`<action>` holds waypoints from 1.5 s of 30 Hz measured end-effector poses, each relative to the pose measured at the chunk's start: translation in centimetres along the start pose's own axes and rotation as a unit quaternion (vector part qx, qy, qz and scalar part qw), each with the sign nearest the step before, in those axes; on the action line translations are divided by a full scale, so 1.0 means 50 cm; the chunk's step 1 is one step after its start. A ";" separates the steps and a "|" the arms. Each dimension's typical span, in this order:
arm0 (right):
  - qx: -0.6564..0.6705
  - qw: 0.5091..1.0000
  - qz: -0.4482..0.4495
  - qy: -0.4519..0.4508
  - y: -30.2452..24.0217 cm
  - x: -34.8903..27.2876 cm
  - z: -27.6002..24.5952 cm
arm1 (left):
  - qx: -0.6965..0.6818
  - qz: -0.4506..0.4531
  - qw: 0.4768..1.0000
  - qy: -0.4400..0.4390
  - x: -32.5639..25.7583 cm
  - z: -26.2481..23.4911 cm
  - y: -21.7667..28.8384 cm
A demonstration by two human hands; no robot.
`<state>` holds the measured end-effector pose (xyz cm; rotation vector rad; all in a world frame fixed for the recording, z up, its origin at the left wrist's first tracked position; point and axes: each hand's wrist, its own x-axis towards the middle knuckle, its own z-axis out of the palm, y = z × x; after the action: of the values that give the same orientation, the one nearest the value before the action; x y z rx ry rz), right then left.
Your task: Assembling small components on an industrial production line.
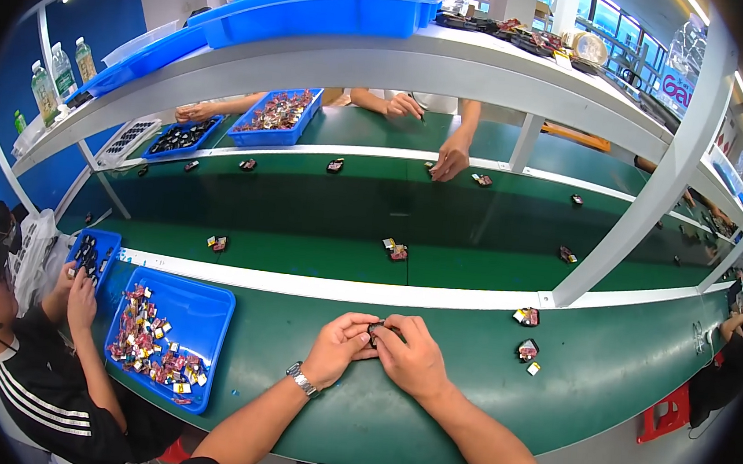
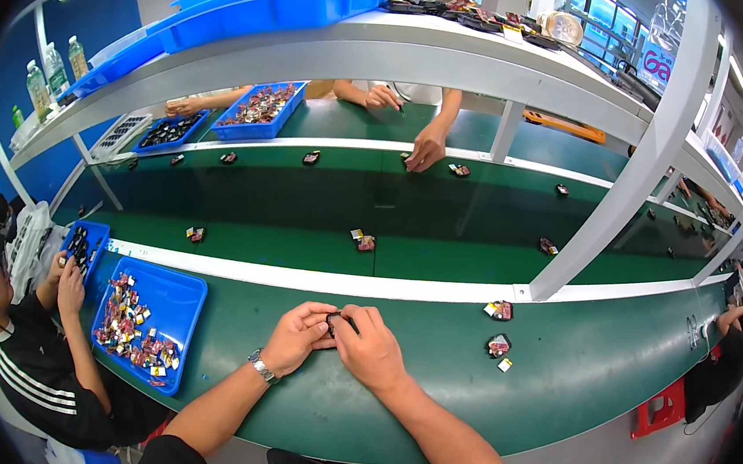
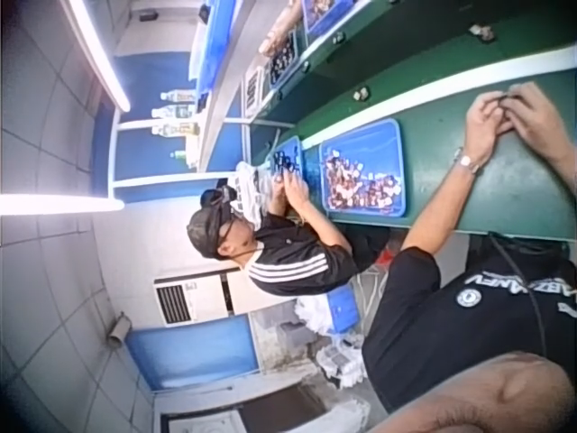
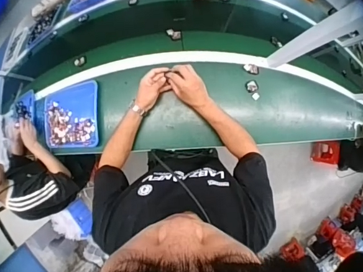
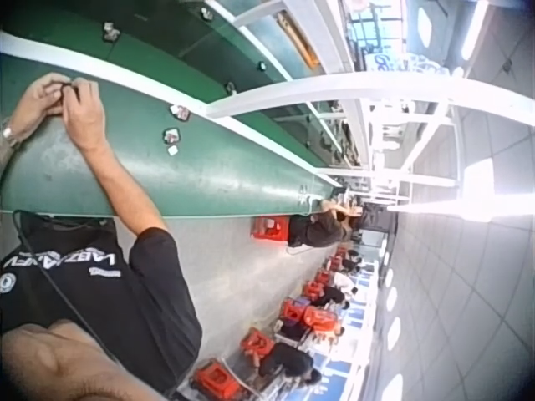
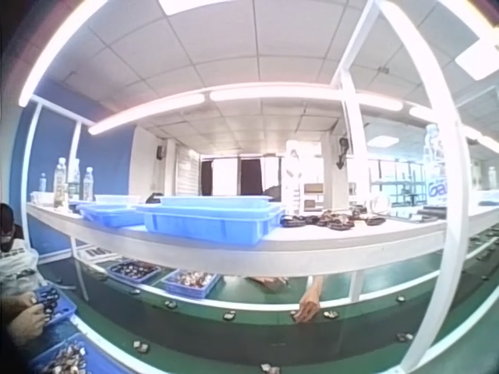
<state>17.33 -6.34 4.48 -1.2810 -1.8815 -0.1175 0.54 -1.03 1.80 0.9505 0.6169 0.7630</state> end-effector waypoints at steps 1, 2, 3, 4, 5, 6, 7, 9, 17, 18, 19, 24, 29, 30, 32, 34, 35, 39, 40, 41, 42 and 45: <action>0.006 1.000 -0.003 0.004 -0.001 0.001 0.000 | -0.001 0.007 1.000 -0.002 0.000 -0.002 -0.002; 0.011 1.000 -0.006 0.009 -0.001 0.001 0.001 | -0.002 0.013 1.000 -0.005 -0.001 -0.004 -0.004; 0.012 1.000 -0.005 0.008 -0.001 0.001 0.002 | -0.002 0.012 1.000 -0.004 -0.002 -0.004 -0.004; 0.012 1.000 -0.011 0.017 0.001 0.000 0.004 | 0.002 0.010 1.000 -0.004 -0.001 -0.004 -0.003; 0.011 0.999 -0.017 0.025 0.001 0.000 0.006 | 0.006 0.007 1.000 -0.004 -0.001 -0.004 -0.003; 0.011 0.999 -0.016 0.025 0.001 0.000 0.006 | 0.006 0.006 1.000 -0.005 0.000 -0.004 -0.004; 0.009 0.999 -0.014 0.032 0.000 0.001 0.006 | 0.005 0.007 1.000 -0.005 0.000 -0.004 -0.004; 0.006 0.999 -0.011 0.040 -0.001 0.002 0.009 | 0.005 0.007 1.000 -0.007 0.002 -0.005 -0.005; -0.054 0.998 -0.017 0.032 -0.009 0.002 0.013 | 0.004 0.014 1.000 0.020 0.001 -0.004 -0.008; -0.054 0.998 -0.016 0.033 -0.013 0.002 0.015 | 0.007 0.016 0.999 0.033 0.000 -0.007 -0.006; -0.029 0.999 -0.003 0.020 -0.016 0.000 0.016 | -0.001 0.024 0.999 0.032 0.002 -0.010 -0.008; 0.022 0.999 0.030 0.003 0.012 -0.001 0.022 | -0.021 0.025 0.999 0.010 0.013 -0.007 -0.011; -0.050 0.983 0.149 0.097 0.188 0.071 0.040 | 0.103 0.185 0.976 0.041 0.025 -0.048 -0.017; -0.069 0.974 0.177 0.120 0.240 0.082 0.047 | 0.196 0.174 0.960 0.102 0.031 -0.062 -0.008; -0.119 0.957 0.249 0.086 0.322 0.083 0.042 | 0.113 0.150 0.971 0.149 0.047 -0.061 0.005; -0.189 0.936 0.295 0.041 0.339 0.081 0.037 | 0.091 0.165 0.973 0.137 0.050 -0.065 0.000; -0.220 0.938 0.249 0.095 0.309 0.089 0.034 | 0.108 0.165 0.970 0.140 0.044 -0.085 -0.007; -0.148 0.962 0.216 0.074 0.240 0.088 0.045 | 0.099 0.112 0.975 0.163 0.057 -0.073 0.014; -0.126 0.965 0.217 0.077 0.233 0.084 0.062 | 0.100 0.110 0.976 0.160 0.060 -0.073 0.023; -0.129 0.964 0.219 0.078 0.229 0.092 0.066 | 0.093 0.107 0.975 0.172 0.070 -0.080 0.032; -0.122 0.960 0.245 0.053 0.224 0.099 0.072 | 0.086 0.105 0.973 0.185 0.078 -0.083 0.037; -0.125 0.949 0.290 0.020 0.217 0.121 0.082 | 0.123 0.149 0.964 0.185 0.077 -0.105 0.016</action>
<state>22.89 5.24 2.03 -1.9405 -1.4144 -0.0684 -1.38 4.85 -0.36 1.1547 0.9223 1.1678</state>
